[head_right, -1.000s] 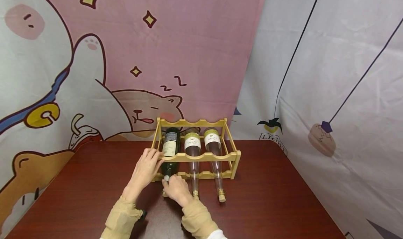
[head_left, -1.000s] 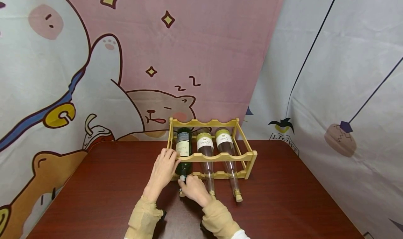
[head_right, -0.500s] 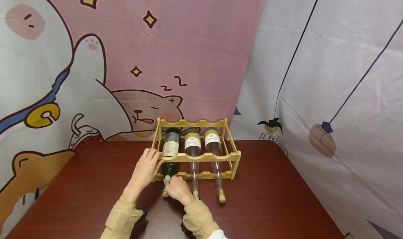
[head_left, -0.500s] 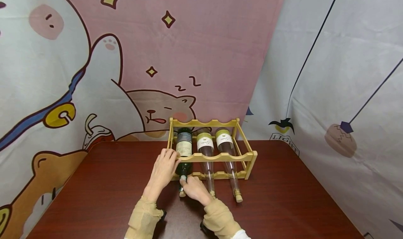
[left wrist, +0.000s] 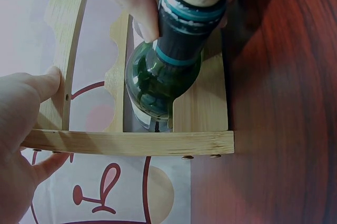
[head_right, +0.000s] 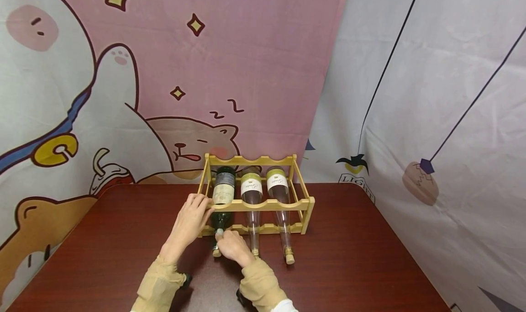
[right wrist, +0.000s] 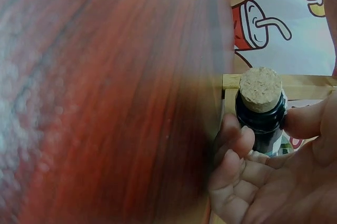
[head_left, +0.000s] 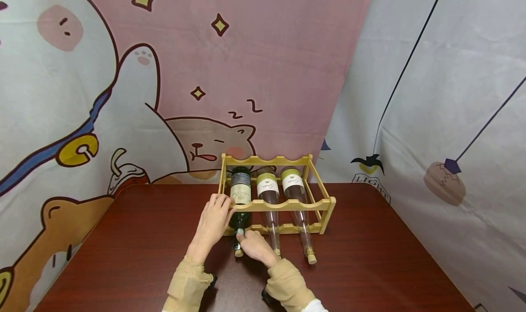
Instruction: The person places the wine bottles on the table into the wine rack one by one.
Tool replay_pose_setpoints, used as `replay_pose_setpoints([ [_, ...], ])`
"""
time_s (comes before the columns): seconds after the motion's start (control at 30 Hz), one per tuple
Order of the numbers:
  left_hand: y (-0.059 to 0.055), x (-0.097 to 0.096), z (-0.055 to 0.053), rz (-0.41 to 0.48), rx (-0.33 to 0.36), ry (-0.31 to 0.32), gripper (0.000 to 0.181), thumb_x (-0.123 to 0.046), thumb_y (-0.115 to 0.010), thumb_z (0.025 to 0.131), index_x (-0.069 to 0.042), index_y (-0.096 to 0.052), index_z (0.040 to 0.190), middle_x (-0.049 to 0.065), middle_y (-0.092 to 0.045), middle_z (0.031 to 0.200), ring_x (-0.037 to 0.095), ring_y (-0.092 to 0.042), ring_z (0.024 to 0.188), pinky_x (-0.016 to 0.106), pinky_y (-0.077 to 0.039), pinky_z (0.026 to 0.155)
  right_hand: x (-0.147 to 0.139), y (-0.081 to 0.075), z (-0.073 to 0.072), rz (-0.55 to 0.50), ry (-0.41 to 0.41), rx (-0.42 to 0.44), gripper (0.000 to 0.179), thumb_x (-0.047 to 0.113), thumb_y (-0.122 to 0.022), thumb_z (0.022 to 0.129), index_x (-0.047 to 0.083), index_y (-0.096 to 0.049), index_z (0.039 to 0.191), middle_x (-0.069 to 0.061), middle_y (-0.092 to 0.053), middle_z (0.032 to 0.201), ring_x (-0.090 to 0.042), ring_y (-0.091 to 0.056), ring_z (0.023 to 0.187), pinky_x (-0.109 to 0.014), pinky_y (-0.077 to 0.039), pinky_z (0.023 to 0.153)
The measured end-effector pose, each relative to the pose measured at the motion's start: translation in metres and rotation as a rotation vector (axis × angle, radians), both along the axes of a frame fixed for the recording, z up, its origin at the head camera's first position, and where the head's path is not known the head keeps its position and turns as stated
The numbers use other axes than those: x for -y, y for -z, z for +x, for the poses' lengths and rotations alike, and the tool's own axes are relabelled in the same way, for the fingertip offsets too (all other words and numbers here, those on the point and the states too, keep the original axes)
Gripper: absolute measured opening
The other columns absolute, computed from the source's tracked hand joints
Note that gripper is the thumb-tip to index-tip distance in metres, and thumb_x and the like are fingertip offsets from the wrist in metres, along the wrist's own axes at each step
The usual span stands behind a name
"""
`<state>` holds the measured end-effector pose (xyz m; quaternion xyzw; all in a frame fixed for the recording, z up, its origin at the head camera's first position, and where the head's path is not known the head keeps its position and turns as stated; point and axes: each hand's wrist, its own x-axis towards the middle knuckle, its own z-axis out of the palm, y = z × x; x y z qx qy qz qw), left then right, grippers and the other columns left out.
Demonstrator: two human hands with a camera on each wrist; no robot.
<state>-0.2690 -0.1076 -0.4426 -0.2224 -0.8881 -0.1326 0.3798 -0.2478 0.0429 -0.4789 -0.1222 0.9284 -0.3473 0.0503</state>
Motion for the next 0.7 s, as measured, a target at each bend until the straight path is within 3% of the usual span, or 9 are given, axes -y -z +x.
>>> replay_pose_setpoints([
  [0.23,0.0004,0.0001,0.0002,0.001,-0.007,0.005,0.015,-0.017,-0.071,0.084,-0.01,-0.062,0.094,0.004,-0.059,0.094,0.024,-0.052,0.096,0.037,-0.047,0.072,-0.001,0.0003,-0.0001,-0.04,-0.028,0.031,0.036,0.026,-0.043,0.097,0.01,-0.056,0.067,0.001,-0.046,0.061,-0.014,-0.047,0.06,-0.028,-0.038,0.055],
  [0.7,-0.0007,0.0001,0.0006,0.011,-0.002,0.014,0.014,-0.017,-0.071,0.084,-0.01,-0.062,0.093,0.004,-0.059,0.094,0.024,-0.052,0.096,0.037,-0.047,0.072,-0.0022,0.0004,-0.0014,-0.081,-0.019,0.082,0.035,0.028,-0.045,0.095,0.013,-0.056,0.065,0.002,-0.049,0.055,-0.013,-0.045,0.049,-0.026,-0.035,0.048],
])
